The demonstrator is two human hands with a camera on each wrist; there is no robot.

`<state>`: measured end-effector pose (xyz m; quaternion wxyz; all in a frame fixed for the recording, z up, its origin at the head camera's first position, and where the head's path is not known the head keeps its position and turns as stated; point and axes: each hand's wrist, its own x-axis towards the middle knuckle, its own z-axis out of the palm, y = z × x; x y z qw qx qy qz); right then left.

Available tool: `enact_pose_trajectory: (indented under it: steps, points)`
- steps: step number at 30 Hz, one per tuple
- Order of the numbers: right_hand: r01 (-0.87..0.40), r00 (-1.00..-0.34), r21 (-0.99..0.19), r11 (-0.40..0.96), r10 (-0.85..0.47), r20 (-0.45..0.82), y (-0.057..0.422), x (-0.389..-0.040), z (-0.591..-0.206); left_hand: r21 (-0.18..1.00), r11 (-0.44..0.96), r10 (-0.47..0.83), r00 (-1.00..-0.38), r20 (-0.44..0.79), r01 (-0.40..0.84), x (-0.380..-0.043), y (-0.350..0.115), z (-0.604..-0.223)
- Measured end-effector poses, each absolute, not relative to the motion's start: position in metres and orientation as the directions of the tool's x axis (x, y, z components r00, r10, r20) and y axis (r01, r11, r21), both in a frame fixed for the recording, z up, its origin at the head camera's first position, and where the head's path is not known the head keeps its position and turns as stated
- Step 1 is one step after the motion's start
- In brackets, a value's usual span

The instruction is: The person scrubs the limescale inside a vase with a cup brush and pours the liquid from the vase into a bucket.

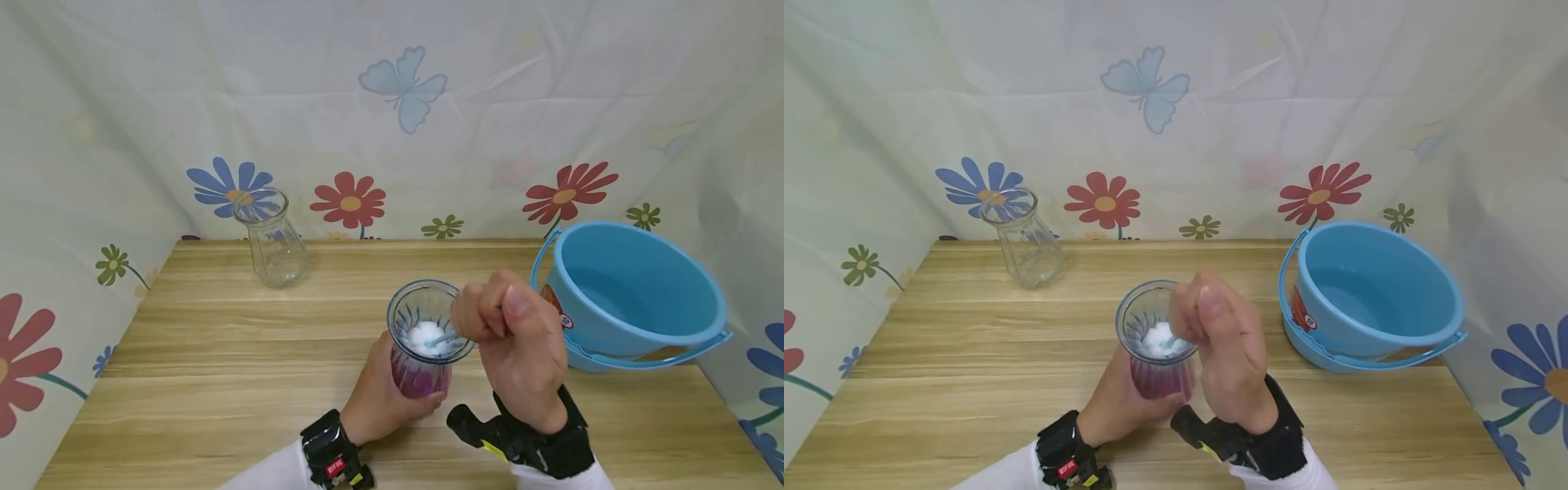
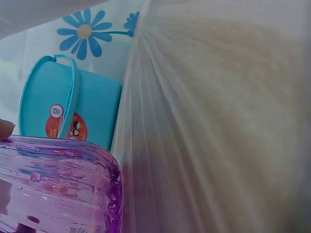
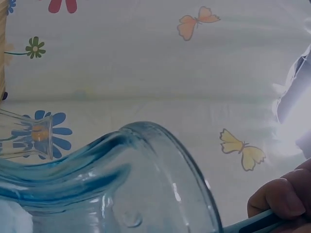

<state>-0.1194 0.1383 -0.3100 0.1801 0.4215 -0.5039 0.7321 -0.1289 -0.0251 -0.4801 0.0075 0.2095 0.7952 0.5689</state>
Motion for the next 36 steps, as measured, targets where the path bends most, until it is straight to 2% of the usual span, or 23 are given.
enact_pose_trajectory:
  steps: [10, 22, 36]
  points:
    - [-0.702, -0.62, -0.655, -0.28, -0.213, 0.755, 0.1313, -0.1257, -0.3067, 0.901, 0.239, 0.355, -0.896, 0.265, 0.361, -0.1302, -0.0242, -0.479]
    - [-0.637, -0.733, -0.771, -0.014, -0.3, 0.611, 0.1301, -0.1293, -0.3086, 0.885, 0.224, 0.349, -0.882, 0.317, 0.407, -0.1326, -0.0243, -0.4811]
    - [-0.609, -0.74, -0.793, 0.008, -0.365, 0.564, 0.1302, -0.1273, -0.3085, 0.909, 0.181, 0.36, -0.886, 0.293, 0.375, -0.1343, -0.0236, -0.4817]
